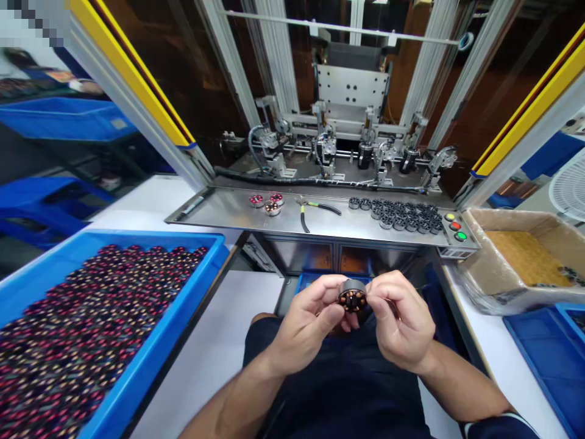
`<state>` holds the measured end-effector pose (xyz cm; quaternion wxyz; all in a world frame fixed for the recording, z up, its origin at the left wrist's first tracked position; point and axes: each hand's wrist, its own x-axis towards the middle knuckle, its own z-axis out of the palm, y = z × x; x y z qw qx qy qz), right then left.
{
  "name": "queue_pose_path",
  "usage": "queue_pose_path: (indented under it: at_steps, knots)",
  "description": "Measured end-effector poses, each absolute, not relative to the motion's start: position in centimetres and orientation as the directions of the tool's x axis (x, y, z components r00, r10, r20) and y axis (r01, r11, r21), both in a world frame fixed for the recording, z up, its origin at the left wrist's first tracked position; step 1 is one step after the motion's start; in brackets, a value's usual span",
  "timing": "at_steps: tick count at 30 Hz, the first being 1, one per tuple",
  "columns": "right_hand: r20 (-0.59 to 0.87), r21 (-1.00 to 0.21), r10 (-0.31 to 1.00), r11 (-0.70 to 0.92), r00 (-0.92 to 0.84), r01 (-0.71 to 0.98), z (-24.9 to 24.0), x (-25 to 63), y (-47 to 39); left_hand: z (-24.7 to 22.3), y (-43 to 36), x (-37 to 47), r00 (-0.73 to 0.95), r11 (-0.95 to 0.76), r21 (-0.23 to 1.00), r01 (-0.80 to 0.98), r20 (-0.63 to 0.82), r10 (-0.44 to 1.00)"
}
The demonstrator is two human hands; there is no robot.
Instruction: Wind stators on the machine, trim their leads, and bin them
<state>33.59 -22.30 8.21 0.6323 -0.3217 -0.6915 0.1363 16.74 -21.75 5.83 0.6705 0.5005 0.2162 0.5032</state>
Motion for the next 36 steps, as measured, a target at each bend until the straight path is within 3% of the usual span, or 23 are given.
queue_pose_path:
  at_steps: [7, 12, 15, 18, 22, 25, 28, 31, 36]
  knots:
    - [0.761, -0.608, 0.649, 0.715, -0.003, 0.345, 8.9, 33.9, -22.6, 5.5, -21.5, 17.0, 0.413, -0.002, 0.816, -0.579, 0.295, 0.862]
    - [0.677, -0.706, 0.736, 0.641, 0.022, 0.301, 9.2, 33.9, -22.7, 6.1, -21.5, 16.8, 0.331, -0.129, 0.78, -0.612, 0.401, 0.854]
    - [0.685, -0.701, 0.728, 0.66, 0.0, 0.271, 9.4, 33.9, -22.6, 6.4, -21.7, 16.8, 0.308, -0.119, 0.733, -0.67, 0.42, 0.853]
    - [0.754, -0.62, 0.654, 0.739, -0.06, 0.265, 9.5, 34.1, -22.6, 6.6, -21.8, 17.1, 0.329, -0.022, 0.733, -0.68, 0.331, 0.885]
    - [0.782, -0.551, 0.608, 0.777, -0.137, 0.304, 9.4, 34.8, -22.8, 6.6, -22.1, 17.4, 0.567, 0.247, 0.815, -0.524, 0.118, 0.815]
    - [0.782, -0.537, 0.605, 0.775, -0.146, 0.333, 9.3, 35.0, -23.2, 6.7, -22.3, 17.5, 0.593, 0.259, 0.813, -0.521, 0.126, 0.796]
    - [0.762, -0.584, 0.64, 0.744, -0.097, 0.323, 9.1, 34.7, -23.6, 6.7, -22.3, 17.7, 0.509, 0.171, 0.799, -0.577, 0.189, 0.84]
    - [0.689, -0.697, 0.724, 0.669, -0.014, 0.257, 8.5, 34.0, -23.9, 6.5, -22.4, 17.9, 0.39, -0.025, 0.821, -0.57, 0.297, 0.871]
    - [0.374, -0.923, 0.927, 0.376, 0.042, -0.085, 7.1, 33.3, -23.9, 5.4, -22.6, 17.8, 0.131, -0.541, 0.802, -0.254, 0.582, 0.802]
